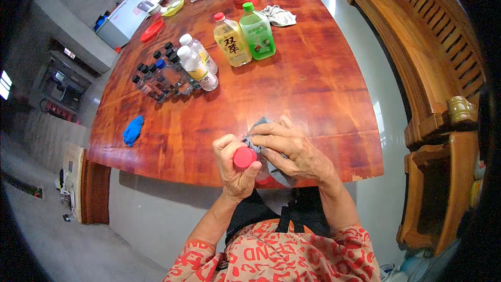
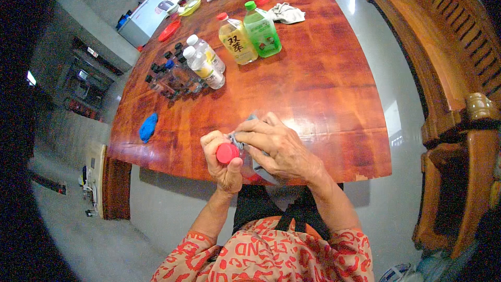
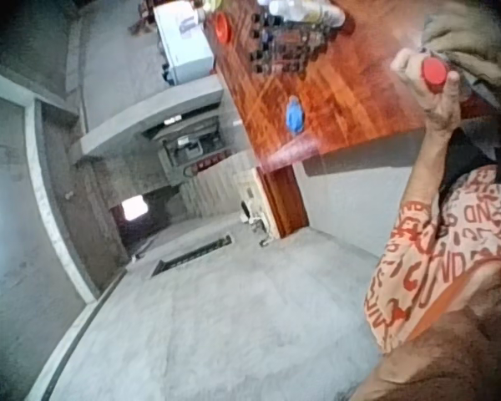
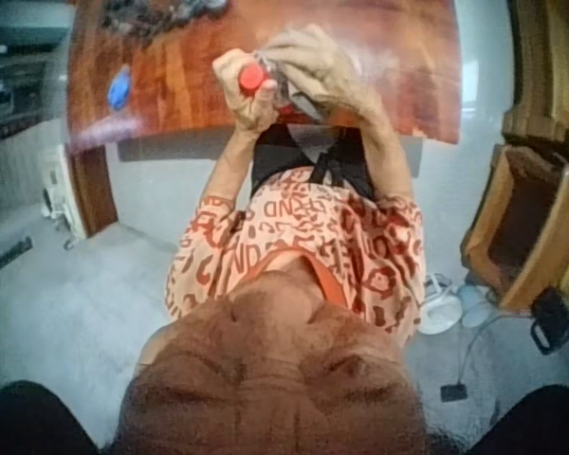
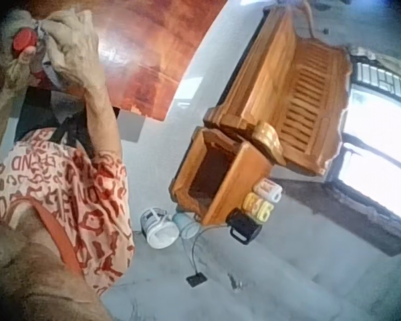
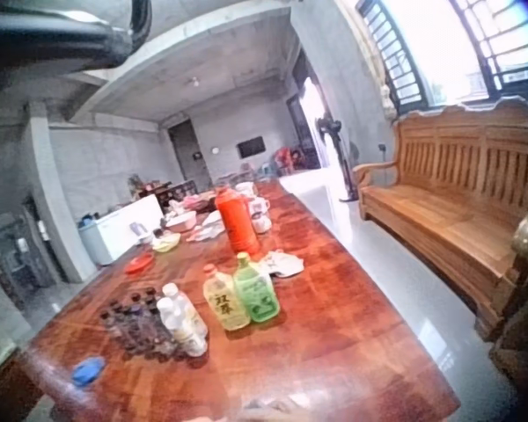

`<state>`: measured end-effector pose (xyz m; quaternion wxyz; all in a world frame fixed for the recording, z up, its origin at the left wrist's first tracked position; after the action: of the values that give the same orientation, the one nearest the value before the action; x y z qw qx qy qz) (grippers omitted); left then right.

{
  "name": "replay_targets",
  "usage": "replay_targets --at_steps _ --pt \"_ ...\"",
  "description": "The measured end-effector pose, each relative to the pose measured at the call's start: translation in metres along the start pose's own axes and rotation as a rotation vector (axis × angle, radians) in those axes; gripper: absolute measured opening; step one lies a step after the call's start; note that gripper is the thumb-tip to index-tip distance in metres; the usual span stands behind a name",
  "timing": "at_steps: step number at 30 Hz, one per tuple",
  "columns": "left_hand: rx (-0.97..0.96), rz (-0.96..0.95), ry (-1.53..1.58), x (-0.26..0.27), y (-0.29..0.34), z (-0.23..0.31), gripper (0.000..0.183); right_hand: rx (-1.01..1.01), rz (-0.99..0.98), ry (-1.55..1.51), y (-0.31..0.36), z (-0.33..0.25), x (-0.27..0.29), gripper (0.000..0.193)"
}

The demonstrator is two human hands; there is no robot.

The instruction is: The person wipes several plastic beverage bottles with a grey cloth on a wooden table. They handle a clear bottle with a yellow label, a red bottle, and a yellow bottle, rotating each one to clean the surface before placing it back on the table.

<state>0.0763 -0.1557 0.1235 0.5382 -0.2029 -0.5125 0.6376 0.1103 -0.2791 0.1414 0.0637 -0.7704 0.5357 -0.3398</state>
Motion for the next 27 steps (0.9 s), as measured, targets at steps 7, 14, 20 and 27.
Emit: replay_targets --at_steps 7,14,20,27 --pt "-0.053 -0.022 -0.052 0.01 0.006 0.005 0.052 -0.015 -0.156 -0.124 -0.019 0.014 -0.024 0.023" --pt "-0.008 -0.009 -0.024 0.009 0.001 0.001 0.051 0.111 0.187 0.079 0.027 -0.016 -0.008 0.039" --pt "-0.033 0.043 0.147 0.007 0.009 0.001 0.051 0.07 0.233 0.063 0.047 -0.016 -0.011 0.041" --pt "-0.124 0.04 0.164 0.019 0.012 0.006 0.051 -0.072 -0.092 -0.332 0.004 0.021 -0.026 0.027"
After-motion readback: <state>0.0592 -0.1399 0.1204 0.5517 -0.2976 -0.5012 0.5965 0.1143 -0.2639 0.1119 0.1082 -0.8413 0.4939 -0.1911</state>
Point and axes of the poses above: each hand's wrist, its own y-axis away from the middle knuckle, its own x-axis out of the back of the hand, z = x × y, the point moved 10 cm from there along -y, towards the middle knuckle, and after that the axes turned 13 degrees about -x, right-handed, at the moved point
